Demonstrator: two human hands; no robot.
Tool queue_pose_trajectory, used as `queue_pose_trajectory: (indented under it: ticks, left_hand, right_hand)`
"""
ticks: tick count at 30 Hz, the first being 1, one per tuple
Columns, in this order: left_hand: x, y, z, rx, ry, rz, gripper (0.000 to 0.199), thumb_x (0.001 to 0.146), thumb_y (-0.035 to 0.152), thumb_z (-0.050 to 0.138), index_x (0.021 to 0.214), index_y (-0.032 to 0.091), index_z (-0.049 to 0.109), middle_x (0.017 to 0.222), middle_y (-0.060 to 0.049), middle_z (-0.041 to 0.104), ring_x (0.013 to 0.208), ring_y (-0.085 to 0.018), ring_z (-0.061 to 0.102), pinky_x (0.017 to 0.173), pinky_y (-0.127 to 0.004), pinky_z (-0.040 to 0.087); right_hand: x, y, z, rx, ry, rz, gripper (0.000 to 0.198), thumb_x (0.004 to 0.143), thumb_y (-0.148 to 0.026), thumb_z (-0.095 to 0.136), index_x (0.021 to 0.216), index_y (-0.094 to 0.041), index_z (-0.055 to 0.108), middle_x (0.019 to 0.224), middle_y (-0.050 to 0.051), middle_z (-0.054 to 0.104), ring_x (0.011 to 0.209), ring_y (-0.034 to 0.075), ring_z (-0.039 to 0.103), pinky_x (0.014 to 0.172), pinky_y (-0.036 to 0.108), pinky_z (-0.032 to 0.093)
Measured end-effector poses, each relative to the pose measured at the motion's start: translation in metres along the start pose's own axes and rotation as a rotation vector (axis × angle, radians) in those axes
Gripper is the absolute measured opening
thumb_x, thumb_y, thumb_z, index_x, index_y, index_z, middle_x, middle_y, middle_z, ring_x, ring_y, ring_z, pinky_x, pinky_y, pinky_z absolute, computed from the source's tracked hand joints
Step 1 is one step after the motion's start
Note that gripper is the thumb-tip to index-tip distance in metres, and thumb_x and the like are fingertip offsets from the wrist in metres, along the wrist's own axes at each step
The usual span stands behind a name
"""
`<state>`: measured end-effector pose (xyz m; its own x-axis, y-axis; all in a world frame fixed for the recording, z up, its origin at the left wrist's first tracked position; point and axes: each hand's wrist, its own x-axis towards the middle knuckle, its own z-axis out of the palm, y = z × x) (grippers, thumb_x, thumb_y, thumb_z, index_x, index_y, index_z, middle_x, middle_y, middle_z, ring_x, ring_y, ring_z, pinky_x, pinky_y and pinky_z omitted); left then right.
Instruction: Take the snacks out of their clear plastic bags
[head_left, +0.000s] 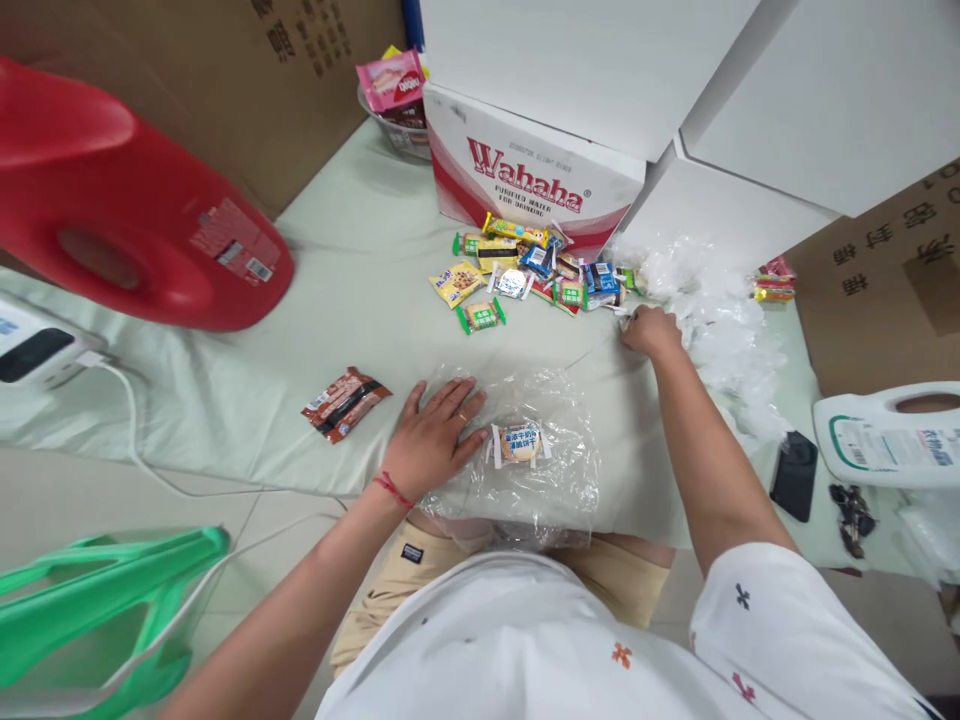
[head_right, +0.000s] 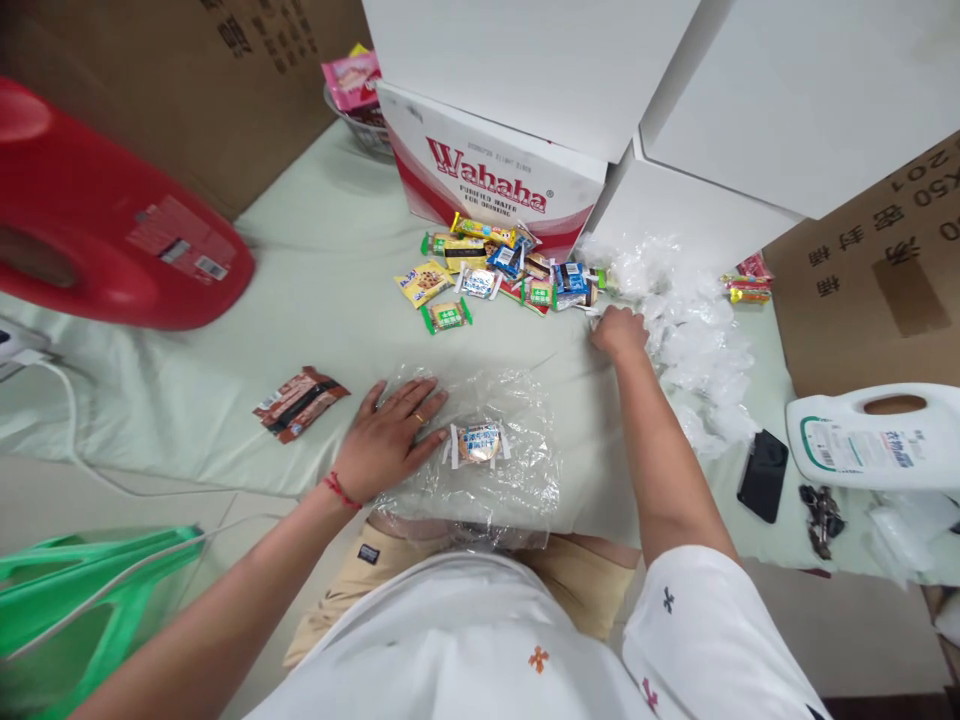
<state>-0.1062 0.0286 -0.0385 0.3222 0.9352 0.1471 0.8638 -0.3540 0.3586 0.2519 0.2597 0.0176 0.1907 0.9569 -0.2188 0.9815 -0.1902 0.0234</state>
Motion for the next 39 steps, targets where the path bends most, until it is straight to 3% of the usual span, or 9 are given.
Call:
queue_pose_trajectory:
  ticks: [6,13,17,21,24,29,31,35,39]
  left_hand:
    - [-0.001,0.0,0.0,0.004,0.001,-0.005,0.052,0.104,0.048,0.046,0.151,0.027,0.056,0.161,-0.012,0.05,0.15,-0.033,0.047,0.128,-0.062,0.02]
    - [-0.001,-0.001,0.002,0.008,0.004,-0.003,0.051,0.104,0.049,0.046,0.15,0.027,0.057,0.161,-0.012,0.051,0.149,-0.033,0.047,0.127,-0.062,0.02]
    - [0.0,-0.001,0.003,0.011,-0.008,-0.004,0.053,0.105,0.049,0.045,0.151,0.025,0.056,0.162,-0.013,0.049,0.15,-0.033,0.047,0.127,-0.063,0.02]
    - [0.001,-0.001,0.002,-0.002,-0.02,-0.006,0.053,0.105,0.049,0.044,0.152,0.026,0.055,0.164,-0.012,0.047,0.152,-0.032,0.044,0.128,-0.063,0.018]
    - [0.001,0.0,0.001,-0.014,-0.017,-0.013,0.053,0.106,0.047,0.041,0.153,0.027,0.054,0.164,-0.011,0.046,0.152,-0.031,0.044,0.128,-0.063,0.017]
    - [0.003,-0.004,0.003,-0.041,-0.021,-0.002,0.054,0.105,0.047,0.042,0.155,0.027,0.051,0.166,-0.011,0.043,0.153,-0.031,0.043,0.128,-0.064,0.017]
    - [0.005,-0.007,0.002,-0.068,-0.019,-0.017,0.055,0.105,0.047,0.042,0.155,0.027,0.05,0.167,-0.012,0.041,0.153,-0.031,0.043,0.127,-0.063,0.02]
    - [0.007,-0.006,-0.014,-0.121,0.101,-0.077,0.051,0.103,0.045,0.045,0.149,0.026,0.056,0.167,-0.012,0.043,0.157,-0.032,0.035,0.125,-0.061,0.028]
    - [-0.022,0.01,-0.041,-0.142,0.311,-0.055,0.045,0.101,0.035,0.049,0.145,0.026,0.058,0.16,-0.012,0.052,0.156,-0.033,0.036,0.124,-0.062,0.034]
  right_hand:
    - [-0.042,0.025,-0.003,-0.091,-0.108,-0.163,0.059,0.08,-0.047,0.08,0.135,-0.028,0.068,0.127,0.013,0.07,0.127,0.038,0.055,0.099,0.044,0.047]
    - [-0.039,0.007,-0.013,0.053,0.035,0.159,0.082,0.087,-0.084,0.051,0.125,-0.013,0.07,0.125,0.024,0.07,0.114,0.036,0.068,0.087,0.039,0.052]
    - [-0.044,-0.01,-0.003,-0.016,-0.115,0.153,0.08,0.081,-0.073,0.068,0.131,-0.011,0.067,0.138,0.027,0.064,0.119,0.035,0.067,0.087,0.036,0.053]
    - [-0.06,-0.002,0.002,-0.035,-0.144,0.103,0.056,0.086,-0.051,0.071,0.124,-0.011,0.07,0.122,0.021,0.072,0.11,0.03,0.071,0.079,0.03,0.05]
    - [-0.088,0.004,-0.004,0.009,-0.122,-0.031,0.048,0.084,-0.043,0.073,0.122,-0.012,0.07,0.116,0.018,0.073,0.1,0.029,0.07,0.077,0.031,0.049]
    - [-0.172,-0.026,-0.017,0.277,-0.185,-0.677,0.045,0.079,-0.027,0.079,0.122,-0.019,0.067,0.114,0.009,0.066,0.1,0.023,0.064,0.089,0.03,0.049]
    - [-0.202,-0.048,-0.015,0.283,-0.247,-0.82,0.045,0.08,-0.024,0.079,0.123,-0.021,0.066,0.114,0.008,0.064,0.101,0.023,0.063,0.088,0.03,0.05]
    - [-0.23,-0.085,0.001,0.114,-0.25,-0.82,0.05,0.083,-0.025,0.08,0.131,-0.022,0.063,0.123,0.012,0.062,0.112,0.029,0.061,0.086,0.035,0.051]
    - [-0.232,-0.083,0.01,0.15,-0.229,-0.779,0.074,0.084,-0.029,0.081,0.15,-0.025,0.049,0.15,0.015,0.05,0.129,0.033,0.057,0.096,0.042,0.054]
